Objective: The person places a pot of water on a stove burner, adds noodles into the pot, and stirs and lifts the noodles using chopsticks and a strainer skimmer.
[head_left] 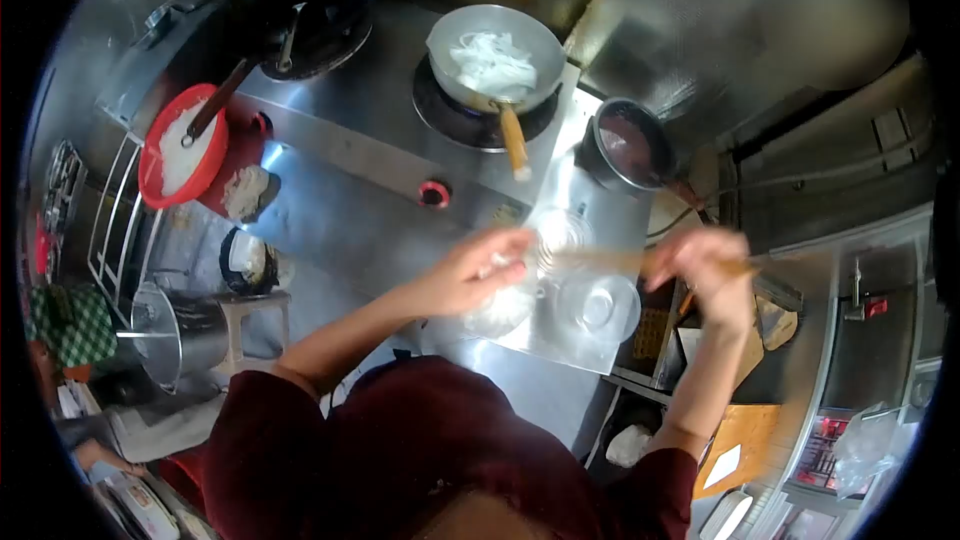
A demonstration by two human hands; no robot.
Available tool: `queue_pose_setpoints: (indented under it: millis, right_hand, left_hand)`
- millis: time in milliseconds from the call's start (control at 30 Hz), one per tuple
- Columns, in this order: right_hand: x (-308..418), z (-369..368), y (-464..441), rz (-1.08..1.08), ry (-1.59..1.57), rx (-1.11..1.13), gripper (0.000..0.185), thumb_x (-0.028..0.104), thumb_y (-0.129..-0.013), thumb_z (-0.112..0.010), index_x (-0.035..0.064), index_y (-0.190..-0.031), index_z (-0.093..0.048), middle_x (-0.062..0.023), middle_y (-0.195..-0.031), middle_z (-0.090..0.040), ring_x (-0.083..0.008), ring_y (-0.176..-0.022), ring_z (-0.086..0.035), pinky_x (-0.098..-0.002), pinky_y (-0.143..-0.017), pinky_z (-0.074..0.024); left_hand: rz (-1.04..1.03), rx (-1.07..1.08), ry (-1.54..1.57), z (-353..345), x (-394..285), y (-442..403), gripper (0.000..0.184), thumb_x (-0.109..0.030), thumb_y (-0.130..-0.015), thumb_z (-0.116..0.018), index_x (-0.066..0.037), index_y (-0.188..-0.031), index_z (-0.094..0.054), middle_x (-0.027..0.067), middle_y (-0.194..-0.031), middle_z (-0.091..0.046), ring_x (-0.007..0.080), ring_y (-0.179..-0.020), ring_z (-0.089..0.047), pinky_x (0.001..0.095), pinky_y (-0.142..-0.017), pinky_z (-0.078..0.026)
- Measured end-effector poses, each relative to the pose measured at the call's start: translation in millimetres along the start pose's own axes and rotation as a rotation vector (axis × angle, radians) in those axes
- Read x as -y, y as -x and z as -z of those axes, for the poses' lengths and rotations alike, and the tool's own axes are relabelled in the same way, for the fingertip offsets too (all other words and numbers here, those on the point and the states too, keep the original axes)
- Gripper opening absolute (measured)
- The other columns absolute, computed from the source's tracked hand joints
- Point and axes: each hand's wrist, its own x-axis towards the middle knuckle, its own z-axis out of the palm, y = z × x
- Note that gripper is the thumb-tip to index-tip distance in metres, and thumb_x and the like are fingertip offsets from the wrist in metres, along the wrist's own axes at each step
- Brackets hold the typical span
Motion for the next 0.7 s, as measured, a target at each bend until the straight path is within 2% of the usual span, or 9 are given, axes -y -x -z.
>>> queue_pose_setpoints:
  millis: [33,100,200,300,367,400,500,633,700]
  right_hand:
    - [11,12,-33,0.006,0.002,-0.042,0.016,0.015,-0.084,-0.056,0.0005,-0.084,-0.063,-0.0076,-0.075,-0.062,-0.0137,-0.067,-0.059,-0.0246,-0.057,-0.0474]
    - [16,17,-104,0.007,0.245,-0.264,0.018,0.015,-0.085,-0.054,0.0008,-0.09,-0.063,-0.0063,-0.078,-0.063,-0.013,-0.07,-0.058,-0.0241,-0.061,-0.0473]
    - [-52,-3,-203,0.029,0.218,-0.305,0.019,0.014,-0.083,-0.057,-0.0007,-0.093,-0.063,-0.0054,-0.079,-0.063,-0.0111,-0.073,-0.057,-0.0227,-0.066,-0.0457]
    - [-122,-30,-272,-0.022,0.292,-0.074,0.017,0.011,-0.082,-0.057,-0.001,-0.092,-0.064,-0.0049,-0.079,-0.063,-0.011,-0.072,-0.057,-0.0226,-0.064,-0.0454]
    - [-156,-2,-298,-0.012,0.239,-0.125,0.015,0.01,-0.082,-0.057,-0.0009,-0.092,-0.063,-0.0061,-0.081,-0.063,-0.0133,-0.075,-0.058,-0.0247,-0.068,-0.0465]
    - [-147,1,-306,-0.126,0.183,-0.219,0.016,0.01,-0.082,-0.058,-0.0013,-0.092,-0.062,-0.0058,-0.078,-0.063,-0.0135,-0.075,-0.058,-0.0251,-0.069,-0.0466]
    - [-143,-35,-305,0.108,0.463,-0.112,0.017,0.01,-0.082,-0.057,-0.0024,-0.092,-0.062,-0.0056,-0.076,-0.063,-0.0129,-0.075,-0.058,-0.0248,-0.069,-0.0464]
    - [-150,14,-317,0.094,0.262,-0.105,0.015,0.008,-0.081,-0.056,-0.0019,-0.09,-0.063,-0.0082,-0.074,-0.063,-0.0113,-0.068,-0.056,-0.0248,-0.062,-0.0452]
    - [-143,1,-307,0.136,0.482,-0.097,0.016,0.007,-0.08,-0.056,-0.0028,-0.09,-0.062,-0.0087,-0.075,-0.063,-0.0105,-0.069,-0.056,-0.0251,-0.061,-0.045]
  left_hand:
    - [-0.103,-0.228,-0.036,21,-4,-6,0.029,-0.011,-0.086,-0.052,-0.005,-0.114,-0.049,0.0056,-0.095,-0.055,0.0126,-0.088,-0.052,0.0255,-0.078,-0.042]
    - [0.133,-0.471,0.018,79,-2,-7,0.027,-0.013,-0.088,-0.048,-0.003,-0.113,-0.049,0.0056,-0.1,-0.054,0.0119,-0.091,-0.051,0.0245,-0.081,-0.042]
    - [0.178,-0.646,0.066,134,29,9,0.024,-0.014,-0.09,-0.043,-0.003,-0.11,-0.05,0.0063,-0.095,-0.055,0.0112,-0.085,-0.053,0.0235,-0.077,-0.043]
    - [0.271,-0.644,0.133,163,54,32,0.024,-0.015,-0.09,-0.043,-0.002,-0.109,-0.05,0.006,-0.093,-0.055,0.0108,-0.081,-0.053,0.0232,-0.074,-0.043]
    - [0.33,-0.69,0.121,169,50,42,0.024,-0.016,-0.091,-0.042,-0.002,-0.107,-0.052,0.0047,-0.088,-0.055,0.0103,-0.078,-0.053,0.022,-0.07,-0.043]
    - [0.354,-0.709,0.121,175,51,47,0.024,-0.016,-0.091,-0.042,-0.002,-0.106,-0.052,0.0043,-0.086,-0.055,0.0099,-0.077,-0.053,0.0216,-0.07,-0.043]
    - [0.402,-0.742,0.184,184,57,59,0.024,-0.018,-0.091,-0.041,-0.001,-0.104,-0.053,0.0031,-0.084,-0.056,0.0088,-0.076,-0.052,0.0209,-0.069,-0.043]
    - [0.403,-0.777,0.189,184,53,62,0.025,-0.02,-0.092,-0.041,-0.001,-0.103,-0.053,0.0024,-0.083,-0.056,0.0077,-0.074,-0.052,0.0204,-0.069,-0.043]
    - [0.411,-0.77,0.207,183,55,61,0.025,-0.02,-0.091,-0.042,-0.001,-0.103,-0.054,0.0025,-0.083,-0.056,0.0078,-0.075,-0.052,0.0205,-0.069,-0.043]
